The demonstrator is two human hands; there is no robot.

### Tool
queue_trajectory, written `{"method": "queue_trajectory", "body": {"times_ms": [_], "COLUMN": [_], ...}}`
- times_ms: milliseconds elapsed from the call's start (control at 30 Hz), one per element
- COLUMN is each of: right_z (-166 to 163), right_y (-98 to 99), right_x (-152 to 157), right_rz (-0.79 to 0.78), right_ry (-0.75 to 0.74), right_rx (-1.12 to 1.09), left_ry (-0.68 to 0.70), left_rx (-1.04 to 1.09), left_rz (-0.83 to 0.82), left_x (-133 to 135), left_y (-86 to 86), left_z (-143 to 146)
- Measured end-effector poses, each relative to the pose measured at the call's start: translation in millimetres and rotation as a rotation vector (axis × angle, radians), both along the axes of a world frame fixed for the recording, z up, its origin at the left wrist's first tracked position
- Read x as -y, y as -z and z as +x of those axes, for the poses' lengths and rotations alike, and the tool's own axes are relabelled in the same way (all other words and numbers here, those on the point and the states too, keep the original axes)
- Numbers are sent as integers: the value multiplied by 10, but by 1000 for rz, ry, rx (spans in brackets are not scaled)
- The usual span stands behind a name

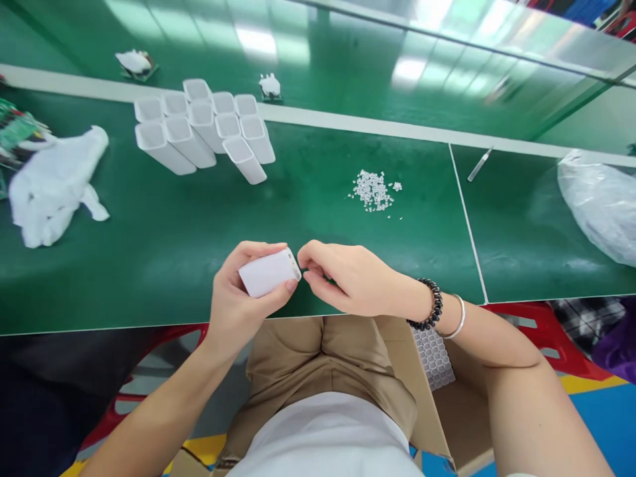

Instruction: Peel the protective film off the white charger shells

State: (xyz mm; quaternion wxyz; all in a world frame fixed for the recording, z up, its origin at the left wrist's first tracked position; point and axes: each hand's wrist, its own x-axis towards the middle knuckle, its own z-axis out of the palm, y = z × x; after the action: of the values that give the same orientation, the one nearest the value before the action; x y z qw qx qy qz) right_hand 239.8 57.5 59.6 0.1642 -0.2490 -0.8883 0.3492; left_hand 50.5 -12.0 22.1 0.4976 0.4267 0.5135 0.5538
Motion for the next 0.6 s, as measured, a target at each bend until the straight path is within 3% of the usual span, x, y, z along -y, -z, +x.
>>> {"method": "queue_trajectory", "body": {"times_ms": [233,367,433,500,533,600], "right_z": [-32,-70,-27,62,120,238], "right_y": [20,-21,-62,-79,-73,-33], "right_x": [-75,-341,-723,-1281,-1600,-2230], "right_rz": [-67,-254,-363,-342,-251,79], "right_ry": [-18,38,70,181,279,609], "right_rx": [-53,-163,-164,-123,-89,-33], "left_ry": [292,339,274,147,72,-61], "left_rx": [202,156,62,-105,-212,-438], "left_rz": [-194,-184,-114,-41,-6,77], "left_x": [-101,-218,-285,-351,-389,-499], "left_y": [-88,-123,-133,-147,-157,-184], "left_z": [-33,-91,-172,-313,-409,-640]}}
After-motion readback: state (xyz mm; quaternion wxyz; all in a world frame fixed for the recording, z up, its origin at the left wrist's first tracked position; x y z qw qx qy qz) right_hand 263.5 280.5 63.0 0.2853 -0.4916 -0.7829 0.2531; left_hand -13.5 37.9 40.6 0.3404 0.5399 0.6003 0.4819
